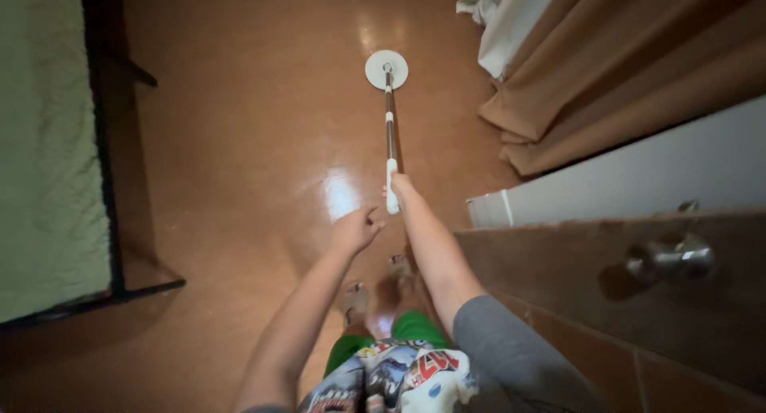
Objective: The person mops a wooden floor in a bedroom using a spin mop. They move the mop back and forth across the floor, covering areas near the bed, a doorway, and a wall with a framed portrait.
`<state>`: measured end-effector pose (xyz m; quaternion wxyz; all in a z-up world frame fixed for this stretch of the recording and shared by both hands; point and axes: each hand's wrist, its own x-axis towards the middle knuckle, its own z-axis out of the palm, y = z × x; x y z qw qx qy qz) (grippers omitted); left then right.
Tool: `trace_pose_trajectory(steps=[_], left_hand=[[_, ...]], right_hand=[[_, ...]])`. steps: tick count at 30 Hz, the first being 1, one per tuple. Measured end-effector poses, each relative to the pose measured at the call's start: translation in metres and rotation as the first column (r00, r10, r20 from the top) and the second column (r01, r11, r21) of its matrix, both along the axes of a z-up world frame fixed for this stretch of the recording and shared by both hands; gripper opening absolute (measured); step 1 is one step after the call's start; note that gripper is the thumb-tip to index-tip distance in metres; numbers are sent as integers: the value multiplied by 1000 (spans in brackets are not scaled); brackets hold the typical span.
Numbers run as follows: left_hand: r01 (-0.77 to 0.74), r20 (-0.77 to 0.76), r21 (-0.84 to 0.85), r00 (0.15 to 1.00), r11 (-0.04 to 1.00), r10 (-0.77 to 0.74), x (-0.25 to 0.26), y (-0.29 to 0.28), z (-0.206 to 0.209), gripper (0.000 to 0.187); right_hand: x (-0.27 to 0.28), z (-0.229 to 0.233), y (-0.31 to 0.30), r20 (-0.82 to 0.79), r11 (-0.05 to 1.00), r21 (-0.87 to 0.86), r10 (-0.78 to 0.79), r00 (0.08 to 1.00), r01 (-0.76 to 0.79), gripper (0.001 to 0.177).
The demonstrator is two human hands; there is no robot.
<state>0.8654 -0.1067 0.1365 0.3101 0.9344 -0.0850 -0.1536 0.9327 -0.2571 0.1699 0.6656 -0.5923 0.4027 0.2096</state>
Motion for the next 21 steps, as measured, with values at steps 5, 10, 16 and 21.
trace_pose_trajectory(steps=[5, 10, 16, 21], left_hand=[[-85, -229, -104, 972, 991, 59, -21, 28, -22, 58], [-114, -271, -34, 957, 993, 100, -28, 27, -70, 51], [11, -315, -141, 948, 990, -55, -13, -8, -106, 53], [133, -388, -78, 909, 988, -153, 5, -26, -104, 53]], right_hand=[[-115, 95, -92, 106, 992, -104, 83, 991, -72, 45], [-80, -81, -162, -198, 881, -288, 328, 924, -375, 58], [-289, -154, -217, -381, 792, -334, 383, 841, -512, 58], [-291, -105, -228, -469, 834, -234, 354, 810, -500, 52]])
